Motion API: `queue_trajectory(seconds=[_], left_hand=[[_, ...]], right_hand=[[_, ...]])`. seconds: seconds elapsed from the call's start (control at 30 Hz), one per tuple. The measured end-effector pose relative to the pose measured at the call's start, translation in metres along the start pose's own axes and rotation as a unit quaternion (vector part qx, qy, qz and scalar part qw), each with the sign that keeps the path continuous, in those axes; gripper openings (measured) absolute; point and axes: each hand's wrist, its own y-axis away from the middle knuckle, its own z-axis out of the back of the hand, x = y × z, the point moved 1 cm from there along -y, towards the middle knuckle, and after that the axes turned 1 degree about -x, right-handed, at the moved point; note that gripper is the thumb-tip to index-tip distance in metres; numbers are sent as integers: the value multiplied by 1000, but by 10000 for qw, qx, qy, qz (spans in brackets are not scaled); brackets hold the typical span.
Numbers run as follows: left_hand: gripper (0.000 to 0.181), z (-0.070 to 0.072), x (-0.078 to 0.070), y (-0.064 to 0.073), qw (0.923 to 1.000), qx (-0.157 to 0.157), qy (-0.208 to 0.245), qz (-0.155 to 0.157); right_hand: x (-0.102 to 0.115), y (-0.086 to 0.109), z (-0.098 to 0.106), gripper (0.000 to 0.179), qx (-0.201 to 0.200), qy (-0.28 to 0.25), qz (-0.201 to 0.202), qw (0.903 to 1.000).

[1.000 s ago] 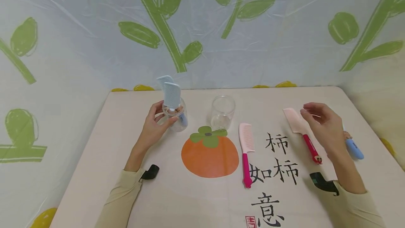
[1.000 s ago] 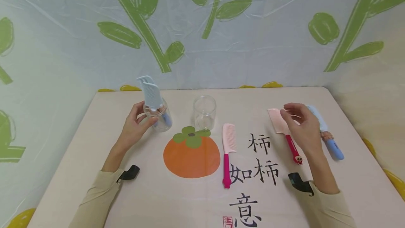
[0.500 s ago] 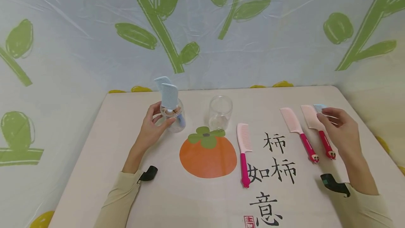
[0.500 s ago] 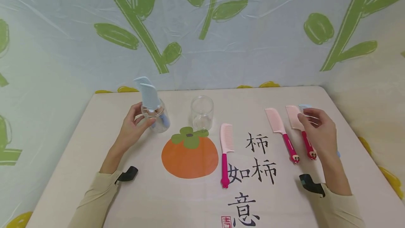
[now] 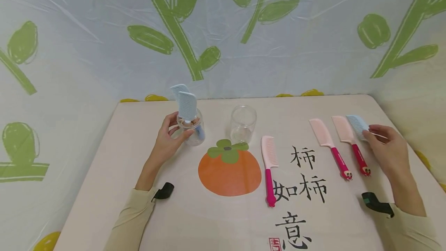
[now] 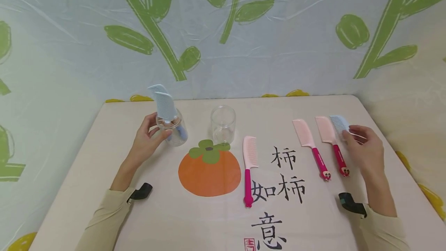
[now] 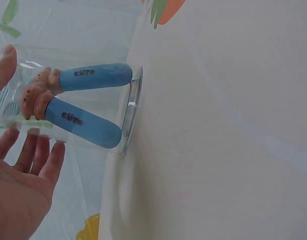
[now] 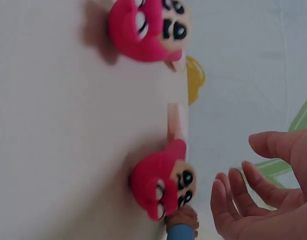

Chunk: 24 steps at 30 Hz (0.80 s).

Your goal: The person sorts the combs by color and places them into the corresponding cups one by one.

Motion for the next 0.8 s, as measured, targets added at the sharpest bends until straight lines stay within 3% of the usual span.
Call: queue_trajectory(seconds=[0.17, 0.43, 0.8], left_hand=[[71, 0, 0, -1, 10000, 5, 5, -1], [75, 2, 29, -10, 10000, -41, -63, -27], [72, 3, 33, -8, 9998, -49, -43, -167]], right_hand=[[-9, -6, 4, 63, -30, -40, -255, 9997], [-23, -16, 11, 53, 22, -125, -361, 9993], [-28, -22, 14, 57, 189, 238, -164, 9994]])
